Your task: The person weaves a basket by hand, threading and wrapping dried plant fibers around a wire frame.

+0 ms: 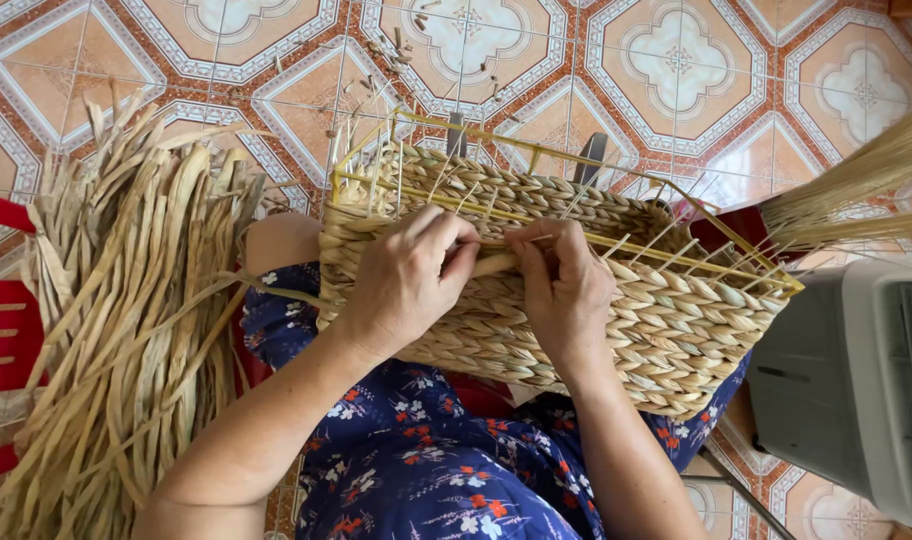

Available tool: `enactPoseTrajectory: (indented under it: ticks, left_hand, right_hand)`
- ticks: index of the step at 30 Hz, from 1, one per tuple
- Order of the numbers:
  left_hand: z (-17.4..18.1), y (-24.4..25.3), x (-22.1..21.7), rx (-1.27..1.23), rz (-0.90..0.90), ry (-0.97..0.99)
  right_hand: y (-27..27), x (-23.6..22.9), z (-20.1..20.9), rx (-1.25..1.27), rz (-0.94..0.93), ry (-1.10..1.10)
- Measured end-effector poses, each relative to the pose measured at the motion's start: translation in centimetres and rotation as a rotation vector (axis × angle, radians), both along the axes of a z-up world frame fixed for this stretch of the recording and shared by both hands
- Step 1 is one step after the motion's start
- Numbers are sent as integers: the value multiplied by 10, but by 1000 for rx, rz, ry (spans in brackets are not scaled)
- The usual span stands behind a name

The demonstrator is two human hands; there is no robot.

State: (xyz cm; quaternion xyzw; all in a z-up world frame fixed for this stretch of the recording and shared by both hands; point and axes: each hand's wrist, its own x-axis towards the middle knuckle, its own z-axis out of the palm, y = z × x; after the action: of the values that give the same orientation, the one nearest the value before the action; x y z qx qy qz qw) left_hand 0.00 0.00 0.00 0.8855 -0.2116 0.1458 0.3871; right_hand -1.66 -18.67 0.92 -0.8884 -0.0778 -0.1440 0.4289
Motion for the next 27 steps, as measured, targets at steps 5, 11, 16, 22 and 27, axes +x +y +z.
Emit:
enactPoseTrajectory:
  ticks: [5, 11, 16, 22, 27]
  left_hand:
    - [-9, 30, 6, -157, -65, 63]
    - [-11, 162, 11, -255, 352, 6]
    - [-88, 260, 37, -102, 621, 201]
    - [-169, 291, 66, 330, 826, 446]
    - [-200, 296, 78, 468, 961, 471]
  right_hand:
    - [-10, -1, 8, 201, 88, 76]
    - [-51, -25, -11, 619, 76, -19]
    - [-64, -37, -31, 680, 38, -53]
    - [-59, -41, -31, 619, -88, 56]
    - [-59, -40, -35, 587, -56, 26]
